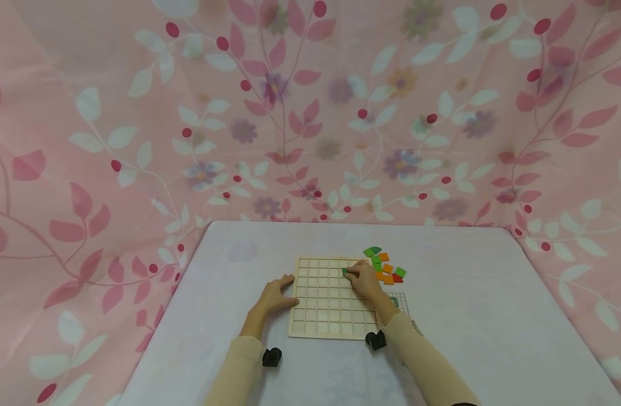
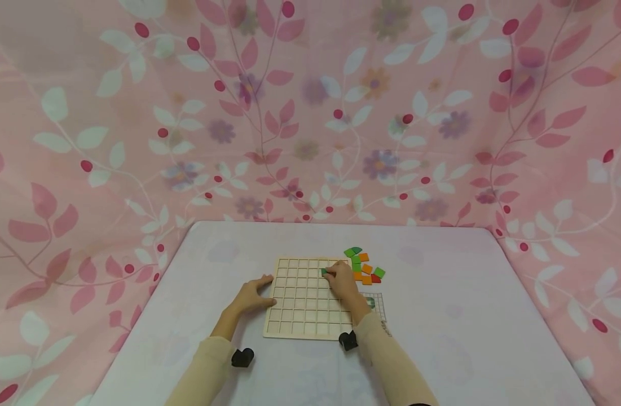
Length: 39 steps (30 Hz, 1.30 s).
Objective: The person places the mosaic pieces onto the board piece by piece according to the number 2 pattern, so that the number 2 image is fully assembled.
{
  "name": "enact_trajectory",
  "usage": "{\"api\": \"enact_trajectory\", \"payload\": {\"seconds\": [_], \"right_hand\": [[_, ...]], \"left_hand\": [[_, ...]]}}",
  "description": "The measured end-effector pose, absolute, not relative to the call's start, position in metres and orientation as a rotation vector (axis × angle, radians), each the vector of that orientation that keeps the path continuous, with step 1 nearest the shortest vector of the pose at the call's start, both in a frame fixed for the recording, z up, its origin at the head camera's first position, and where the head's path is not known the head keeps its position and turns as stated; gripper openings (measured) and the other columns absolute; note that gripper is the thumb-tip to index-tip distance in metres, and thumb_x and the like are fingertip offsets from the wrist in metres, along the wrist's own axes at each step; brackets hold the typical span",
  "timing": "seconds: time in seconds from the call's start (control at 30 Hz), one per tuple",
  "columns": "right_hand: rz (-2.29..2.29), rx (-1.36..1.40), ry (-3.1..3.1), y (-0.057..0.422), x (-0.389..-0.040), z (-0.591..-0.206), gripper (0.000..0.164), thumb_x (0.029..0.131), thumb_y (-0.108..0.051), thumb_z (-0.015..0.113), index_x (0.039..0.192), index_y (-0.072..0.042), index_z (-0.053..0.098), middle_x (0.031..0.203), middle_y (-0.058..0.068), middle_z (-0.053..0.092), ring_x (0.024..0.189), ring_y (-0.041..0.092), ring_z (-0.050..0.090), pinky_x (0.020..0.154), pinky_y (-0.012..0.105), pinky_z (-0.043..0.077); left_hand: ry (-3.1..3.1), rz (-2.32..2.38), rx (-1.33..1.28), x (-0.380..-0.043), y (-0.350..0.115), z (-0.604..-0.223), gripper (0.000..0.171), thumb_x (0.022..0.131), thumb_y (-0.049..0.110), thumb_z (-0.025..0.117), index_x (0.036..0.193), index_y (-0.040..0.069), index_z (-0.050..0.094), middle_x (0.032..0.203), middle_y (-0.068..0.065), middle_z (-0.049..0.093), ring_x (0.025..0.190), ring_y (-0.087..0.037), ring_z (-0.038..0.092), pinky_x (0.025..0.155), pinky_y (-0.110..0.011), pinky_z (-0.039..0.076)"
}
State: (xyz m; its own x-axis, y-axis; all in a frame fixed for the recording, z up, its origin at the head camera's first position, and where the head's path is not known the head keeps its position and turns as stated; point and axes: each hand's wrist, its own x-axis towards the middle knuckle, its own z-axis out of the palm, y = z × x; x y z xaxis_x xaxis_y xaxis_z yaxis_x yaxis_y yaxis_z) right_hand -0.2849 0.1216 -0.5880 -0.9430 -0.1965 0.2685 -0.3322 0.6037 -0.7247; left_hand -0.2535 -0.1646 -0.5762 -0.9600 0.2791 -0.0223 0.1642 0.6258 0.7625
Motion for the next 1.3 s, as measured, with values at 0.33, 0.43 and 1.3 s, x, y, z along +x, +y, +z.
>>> {"api": "enact_trajectory", "payload": {"seconds": [0.33,0.43,1.3], "right_hand": [[1.334,0.329,-2.740,0.128,-0.285,-0.586,0.015,0.084,-0.011,0.070,0.093,0.000,0.072,0.091,0.010,0.066,0.080,0.023,0.061,0.071,0.037,0.054],[1.235,0.390,-2.725,0.124,-0.286,-0.587,0.023,0.082,-0.017,0.072,0.099,-0.001,0.071,0.091,0.011,0.066,0.082,0.024,0.059,0.072,0.039,0.053],[1.533,0.250,-2.645,0.134,-0.289,-0.578,0.018,0.086,-0.001,0.064,0.102,0.008,0.068,0.094,0.019,0.066,0.081,0.028,0.062,0.068,0.031,0.055]], "left_hand": [[2.717,1.181,0.314,-0.254,-0.161,-0.577,0.071,0.071,0.015,0.080,0.133,-0.003,0.050,0.140,-0.020,0.045,0.134,-0.036,0.036,0.110,-0.051,0.028],[2.718,1.177,0.311,-0.254,-0.161,-0.576,0.071,0.071,0.016,0.080,0.133,-0.002,0.050,0.140,-0.019,0.045,0.134,-0.036,0.035,0.110,-0.050,0.027],[2.727,1.182,0.342,-0.257,-0.164,-0.581,0.071,0.070,0.017,0.081,0.132,-0.004,0.051,0.139,-0.020,0.046,0.133,-0.037,0.037,0.110,-0.050,0.028]]}}
